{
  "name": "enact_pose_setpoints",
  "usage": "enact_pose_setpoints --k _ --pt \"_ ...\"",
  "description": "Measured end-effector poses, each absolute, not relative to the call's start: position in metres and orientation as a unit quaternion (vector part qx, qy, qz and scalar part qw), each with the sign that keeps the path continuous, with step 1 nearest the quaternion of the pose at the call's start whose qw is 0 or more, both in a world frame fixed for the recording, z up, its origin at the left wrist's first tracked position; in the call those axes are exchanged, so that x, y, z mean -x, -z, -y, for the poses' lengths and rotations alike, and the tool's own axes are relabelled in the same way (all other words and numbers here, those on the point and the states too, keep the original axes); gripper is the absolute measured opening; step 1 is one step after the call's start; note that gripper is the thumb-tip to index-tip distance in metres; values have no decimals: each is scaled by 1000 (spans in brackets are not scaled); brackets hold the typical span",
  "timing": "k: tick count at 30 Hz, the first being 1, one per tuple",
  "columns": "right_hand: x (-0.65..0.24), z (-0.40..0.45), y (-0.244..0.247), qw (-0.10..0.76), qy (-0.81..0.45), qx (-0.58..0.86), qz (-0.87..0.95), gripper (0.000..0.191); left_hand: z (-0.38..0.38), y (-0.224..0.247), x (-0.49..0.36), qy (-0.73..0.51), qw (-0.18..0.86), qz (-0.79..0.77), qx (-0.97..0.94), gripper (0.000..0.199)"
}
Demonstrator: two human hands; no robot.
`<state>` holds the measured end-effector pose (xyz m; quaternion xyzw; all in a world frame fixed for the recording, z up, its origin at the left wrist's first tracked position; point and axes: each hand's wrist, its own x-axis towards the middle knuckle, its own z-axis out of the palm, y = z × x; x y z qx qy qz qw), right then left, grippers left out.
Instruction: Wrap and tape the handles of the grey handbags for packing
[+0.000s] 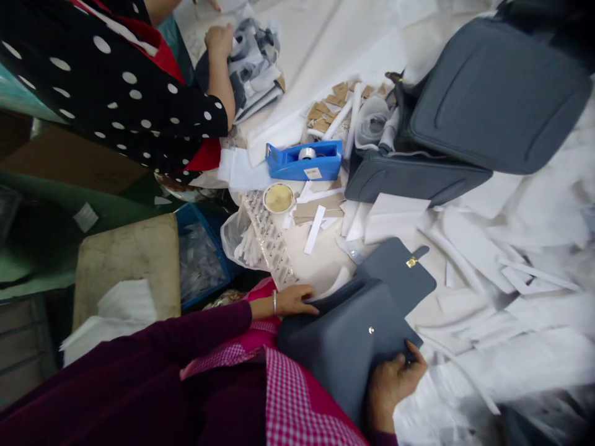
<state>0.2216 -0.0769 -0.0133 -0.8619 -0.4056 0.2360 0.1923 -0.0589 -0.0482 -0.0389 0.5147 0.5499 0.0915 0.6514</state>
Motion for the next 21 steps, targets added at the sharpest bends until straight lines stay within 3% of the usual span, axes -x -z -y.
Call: enact_pose_setpoints --k 8,12,15,19,21 --pt "-209 47 -9 132 -133 794 578 45 62 45 59 -155 662 -527 -510 42" --pt "-184 -2 -44 156 -265 739 600 45 63 41 56 -168 635 -535 -531 34" --pt "-169 -45 -61 55 -362 698 615 48 63 39 56 -170 628 -536 -539 32" --pt "-162 -92 -64 -144 -385 651 638 59 66 41 56 -167 617 -537 -549 35" --pt "-163 -107 -62 -205 -470 598 616 57 69 42 56 -165 608 -538 -560 38"
